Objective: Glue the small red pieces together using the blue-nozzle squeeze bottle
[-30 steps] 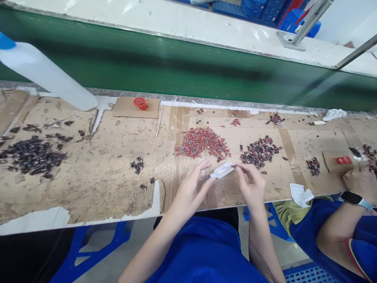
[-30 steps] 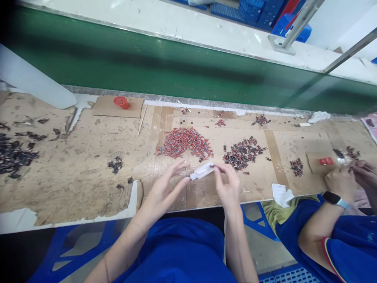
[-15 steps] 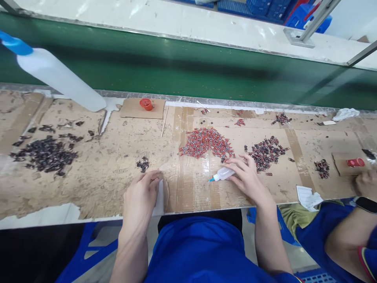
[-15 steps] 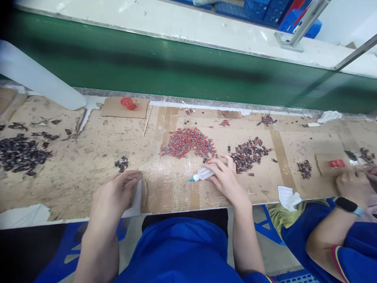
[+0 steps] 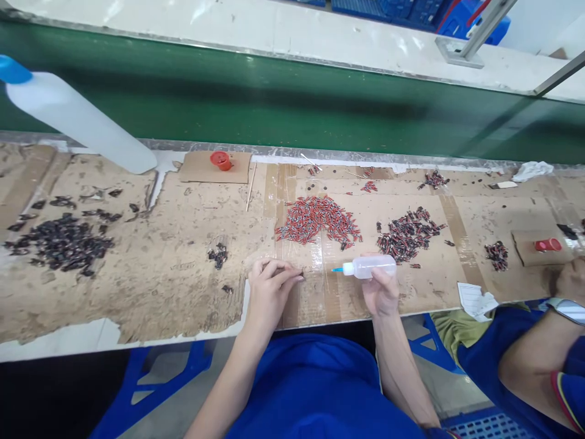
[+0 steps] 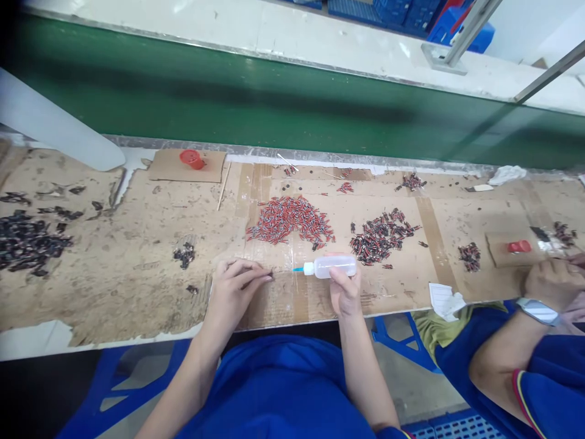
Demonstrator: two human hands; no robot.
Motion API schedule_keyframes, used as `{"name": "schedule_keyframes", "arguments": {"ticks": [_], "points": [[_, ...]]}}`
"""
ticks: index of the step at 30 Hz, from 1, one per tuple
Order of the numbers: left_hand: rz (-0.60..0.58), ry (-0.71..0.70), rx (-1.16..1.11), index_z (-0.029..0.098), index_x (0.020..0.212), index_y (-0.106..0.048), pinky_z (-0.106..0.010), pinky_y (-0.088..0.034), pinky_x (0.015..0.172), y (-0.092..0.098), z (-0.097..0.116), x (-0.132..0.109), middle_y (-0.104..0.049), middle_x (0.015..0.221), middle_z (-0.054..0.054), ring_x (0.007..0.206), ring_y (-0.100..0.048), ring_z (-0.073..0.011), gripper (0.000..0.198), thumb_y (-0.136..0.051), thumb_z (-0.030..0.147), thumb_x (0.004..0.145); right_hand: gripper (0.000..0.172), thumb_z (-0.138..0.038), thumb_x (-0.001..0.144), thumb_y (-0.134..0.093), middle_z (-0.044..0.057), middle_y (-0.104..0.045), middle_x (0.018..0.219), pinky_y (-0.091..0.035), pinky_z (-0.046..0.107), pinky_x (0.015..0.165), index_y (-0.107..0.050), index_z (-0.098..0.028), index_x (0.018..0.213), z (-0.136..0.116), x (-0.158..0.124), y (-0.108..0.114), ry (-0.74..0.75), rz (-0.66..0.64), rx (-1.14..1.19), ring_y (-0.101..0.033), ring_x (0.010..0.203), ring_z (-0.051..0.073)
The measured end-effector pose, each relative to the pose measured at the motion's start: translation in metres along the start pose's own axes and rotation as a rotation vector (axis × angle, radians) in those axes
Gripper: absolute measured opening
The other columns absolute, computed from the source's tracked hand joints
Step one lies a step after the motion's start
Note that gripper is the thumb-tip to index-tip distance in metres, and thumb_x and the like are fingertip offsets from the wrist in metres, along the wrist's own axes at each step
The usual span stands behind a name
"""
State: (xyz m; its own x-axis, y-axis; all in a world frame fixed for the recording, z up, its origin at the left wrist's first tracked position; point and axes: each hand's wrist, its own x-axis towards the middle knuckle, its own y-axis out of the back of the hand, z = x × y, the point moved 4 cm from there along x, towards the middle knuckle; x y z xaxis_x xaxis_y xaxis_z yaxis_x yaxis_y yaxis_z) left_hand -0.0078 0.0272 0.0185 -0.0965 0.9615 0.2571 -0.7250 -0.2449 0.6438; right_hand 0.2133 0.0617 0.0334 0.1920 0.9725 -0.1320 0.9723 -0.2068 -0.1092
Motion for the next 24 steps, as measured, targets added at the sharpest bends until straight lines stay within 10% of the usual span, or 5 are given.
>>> {"name": "schedule_keyframes", "arguments": {"ticks": [6,24], "points": [[-0.064,-0.092,-0.077,0.026,0.104,-0.073,-0.042,-0.054,0.087,0.008,-0.001,-0.002,-0.075,0.094,-0.004,0.099,-0.062,-0.0239,0.021,-0.068,0.024,0.084,0.027,-0.042,0.067,-0.071,-0.001,-0.061,0.058,-0.039,0.023,0.042,-0.067,-0.019,0.08,-0.003,-0.008,-0.03,-0.026,-0.06,-0.091,-0.047,0.044,0.011],[0.006,0.034,-0.139,0.025,0.096,-0.075,-0.036,-0.059,0.083,0.007,-0.006,-0.005,-0.077,0.081,-0.001,0.097,-0.07,-0.0219,0.016,-0.071,0.023,0.081,0.023,-0.04,0.068,-0.071,0.001,-0.067,0.062,-0.048,0.026,0.054,-0.068,-0.017,0.072,0.014,-0.012,-0.042,0.011,-0.067,-0.259,-0.058,0.055,0.015]]}}
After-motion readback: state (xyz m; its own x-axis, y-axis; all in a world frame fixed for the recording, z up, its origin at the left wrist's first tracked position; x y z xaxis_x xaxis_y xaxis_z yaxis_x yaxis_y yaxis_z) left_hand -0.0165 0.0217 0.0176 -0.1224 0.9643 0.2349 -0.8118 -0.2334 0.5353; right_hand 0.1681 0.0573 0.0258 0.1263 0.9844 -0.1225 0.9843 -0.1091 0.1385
